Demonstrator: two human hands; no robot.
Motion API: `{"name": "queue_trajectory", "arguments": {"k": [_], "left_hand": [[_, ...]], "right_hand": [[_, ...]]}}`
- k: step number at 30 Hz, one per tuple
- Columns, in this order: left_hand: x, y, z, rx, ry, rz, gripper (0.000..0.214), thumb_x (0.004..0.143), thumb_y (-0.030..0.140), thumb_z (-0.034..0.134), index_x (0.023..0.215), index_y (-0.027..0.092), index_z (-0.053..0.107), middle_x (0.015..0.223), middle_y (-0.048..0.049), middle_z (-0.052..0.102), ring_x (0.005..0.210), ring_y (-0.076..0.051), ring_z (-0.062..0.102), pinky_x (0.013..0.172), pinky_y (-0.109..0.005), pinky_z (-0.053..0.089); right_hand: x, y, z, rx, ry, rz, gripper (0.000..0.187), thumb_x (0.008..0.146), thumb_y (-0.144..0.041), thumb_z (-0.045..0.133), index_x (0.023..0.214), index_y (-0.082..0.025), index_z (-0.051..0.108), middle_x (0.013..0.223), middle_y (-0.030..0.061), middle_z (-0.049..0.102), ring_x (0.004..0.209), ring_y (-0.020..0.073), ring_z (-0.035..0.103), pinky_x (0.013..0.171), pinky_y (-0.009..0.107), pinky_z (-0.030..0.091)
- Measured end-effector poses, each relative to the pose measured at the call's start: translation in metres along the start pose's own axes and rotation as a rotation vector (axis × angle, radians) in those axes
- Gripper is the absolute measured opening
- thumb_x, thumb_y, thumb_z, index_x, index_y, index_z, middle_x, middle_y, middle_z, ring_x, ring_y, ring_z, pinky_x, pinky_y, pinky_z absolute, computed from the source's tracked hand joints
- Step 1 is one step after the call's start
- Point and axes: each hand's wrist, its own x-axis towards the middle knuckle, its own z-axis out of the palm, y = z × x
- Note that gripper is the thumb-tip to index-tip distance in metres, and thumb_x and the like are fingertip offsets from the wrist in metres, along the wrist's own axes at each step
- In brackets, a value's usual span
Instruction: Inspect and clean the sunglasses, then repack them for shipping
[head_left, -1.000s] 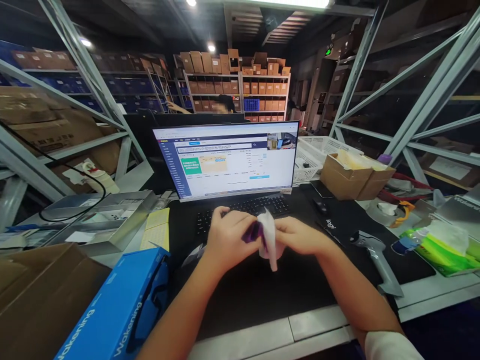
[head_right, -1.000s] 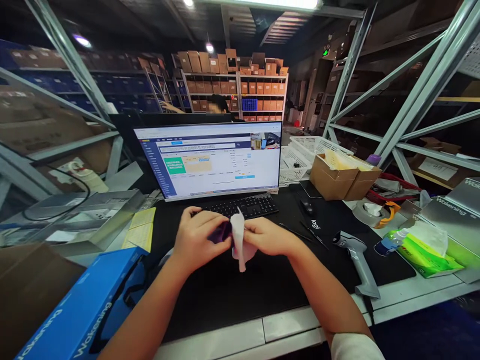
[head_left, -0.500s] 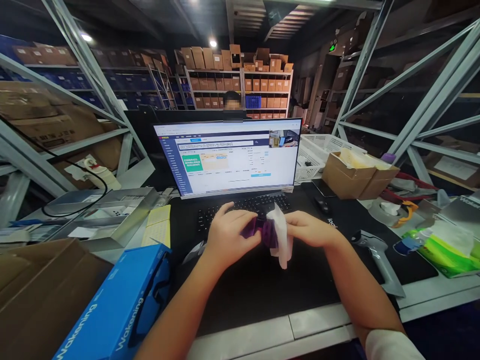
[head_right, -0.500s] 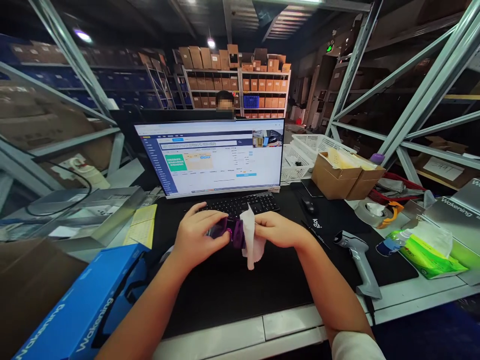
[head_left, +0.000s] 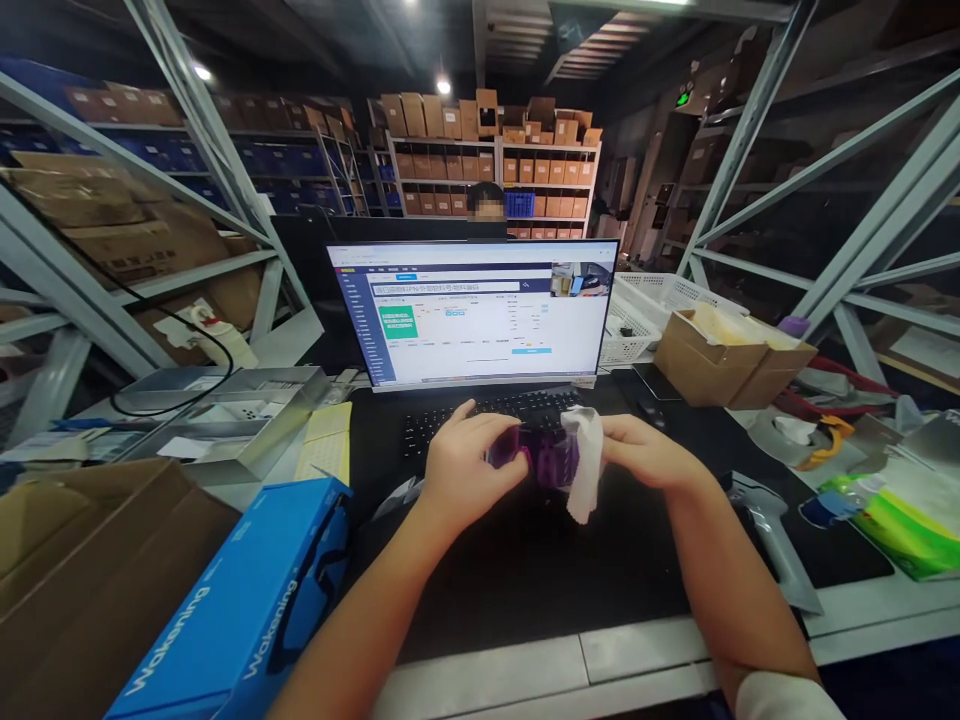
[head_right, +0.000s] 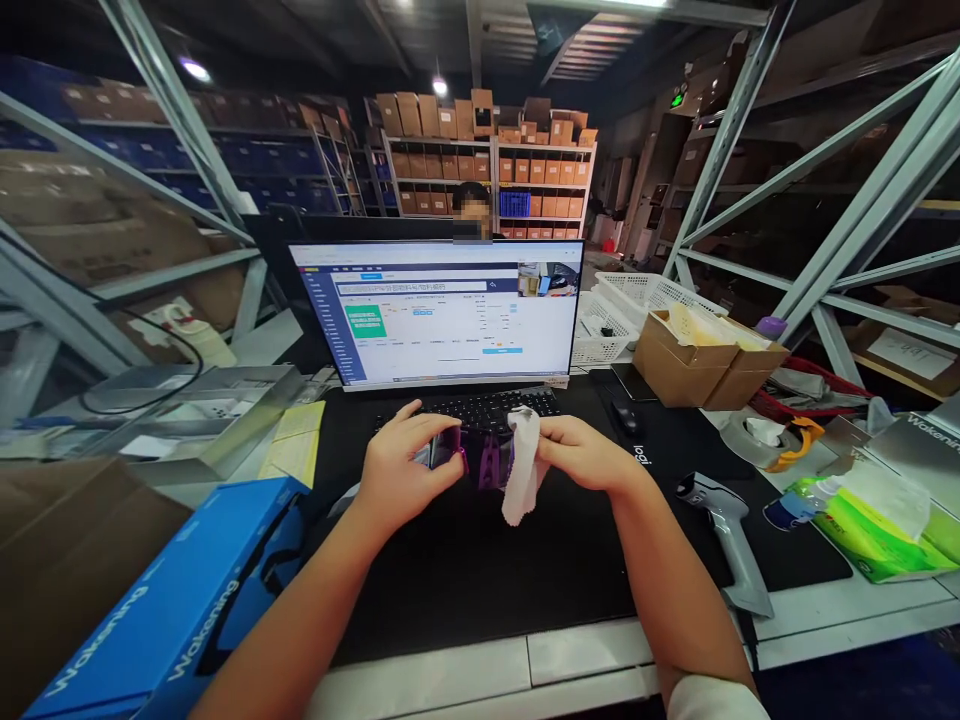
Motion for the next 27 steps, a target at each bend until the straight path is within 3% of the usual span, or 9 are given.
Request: {"name": "queue_trajectory", "arguments": {"k": [3,8,10,12,14,17,21,24,27], "left_hand": [[0.001,-0.002,-0.002,0.003,0.068,-0.048,0.021,0.075,0.018,0.065,0.094,0.019,0.072,0.089,-0.0018,0.078,0.078,-0.018,0.073,0.107,-0.047,0.050],[0.004,-0.009,-0.011,-0.014,0.143,-0.253,0.021,0.075,0.019,0.065,0.095,0.019,0.071,0.092,-0.0035,0.076,0.087,-0.021,0.072,0.086,-0.037,0.058],[0.004,-0.013,-0.015,0.008,0.203,-0.277,0.023,0.076,0.019,0.065,0.098,0.019,0.071,0.094,-0.0037,0.075,0.089,-0.021,0.071,0.083,-0.035,0.057],[0.005,-0.019,-0.017,0.054,0.278,-0.254,0.026,0.077,0.018,0.064,0.102,0.020,0.070,0.097,-0.0040,0.075,0.092,-0.021,0.071,0.087,-0.036,0.057],[0.006,-0.023,-0.019,0.102,0.348,-0.208,0.028,0.079,0.016,0.063,0.107,0.019,0.069,0.101,-0.0050,0.075,0.097,-0.022,0.070,0.090,-0.037,0.056],[0.005,-0.022,-0.016,0.151,0.395,-0.140,0.029,0.080,0.013,0.062,0.108,0.018,0.068,0.101,-0.0062,0.074,0.099,-0.023,0.069,0.093,-0.038,0.055],[0.001,-0.008,-0.002,0.186,0.324,-0.094,0.024,0.079,0.014,0.064,0.102,0.019,0.067,0.092,-0.0039,0.074,0.088,-0.022,0.071,0.103,-0.045,0.049],[-0.002,0.000,0.009,0.182,0.248,-0.103,0.020,0.077,0.017,0.065,0.096,0.019,0.066,0.086,-0.0028,0.075,0.079,-0.021,0.071,0.105,-0.049,0.046],[-0.004,0.002,0.014,0.169,0.209,-0.112,0.016,0.078,0.021,0.067,0.094,0.018,0.065,0.084,-0.0031,0.074,0.076,-0.021,0.071,0.104,-0.051,0.046]], "right_hand": [[0.004,0.007,0.002,0.100,0.142,-0.077,0.040,0.089,-0.055,0.065,0.087,-0.016,0.072,0.079,0.0056,0.072,0.070,0.0206,0.066,0.070,0.034,0.055],[0.021,0.016,0.017,0.418,0.705,-0.284,0.030,0.079,-0.048,0.076,0.093,-0.022,0.072,0.086,0.0053,0.072,0.086,0.0260,0.067,0.080,0.040,0.055],[0.028,0.014,0.024,0.536,0.858,-0.330,0.029,0.078,-0.046,0.075,0.093,-0.023,0.070,0.086,0.0055,0.071,0.087,0.0271,0.067,0.076,0.041,0.056],[0.032,0.009,0.031,0.596,0.924,-0.317,0.024,0.079,-0.045,0.072,0.086,-0.023,0.067,0.079,0.0048,0.068,0.078,0.0260,0.066,0.065,0.038,0.055],[0.035,0.004,0.042,0.657,0.906,-0.266,0.022,0.081,-0.044,0.068,0.080,-0.023,0.064,0.075,0.0038,0.066,0.068,0.0230,0.063,0.057,0.035,0.052],[0.037,-0.005,0.070,0.769,0.728,-0.172,0.024,0.085,-0.045,0.062,0.082,-0.021,0.066,0.080,0.0052,0.067,0.064,0.0208,0.059,0.055,0.034,0.049],[0.040,-0.005,0.113,0.891,0.530,-0.168,0.028,0.089,-0.048,0.059,0.091,-0.021,0.067,0.091,0.0071,0.070,0.074,0.0226,0.061,0.062,0.036,0.050],[0.042,0.010,0.134,0.846,0.516,-0.250,0.031,0.090,-0.053,0.060,0.089,-0.023,0.067,0.092,0.0062,0.070,0.085,0.0241,0.063,0.076,0.039,0.052],[0.046,0.030,0.142,0.682,0.585,-0.270,0.035,0.089,-0.056,0.062,0.083,-0.022,0.067,0.083,0.0052,0.070,0.083,0.0226,0.062,0.080,0.038,0.051]]}}
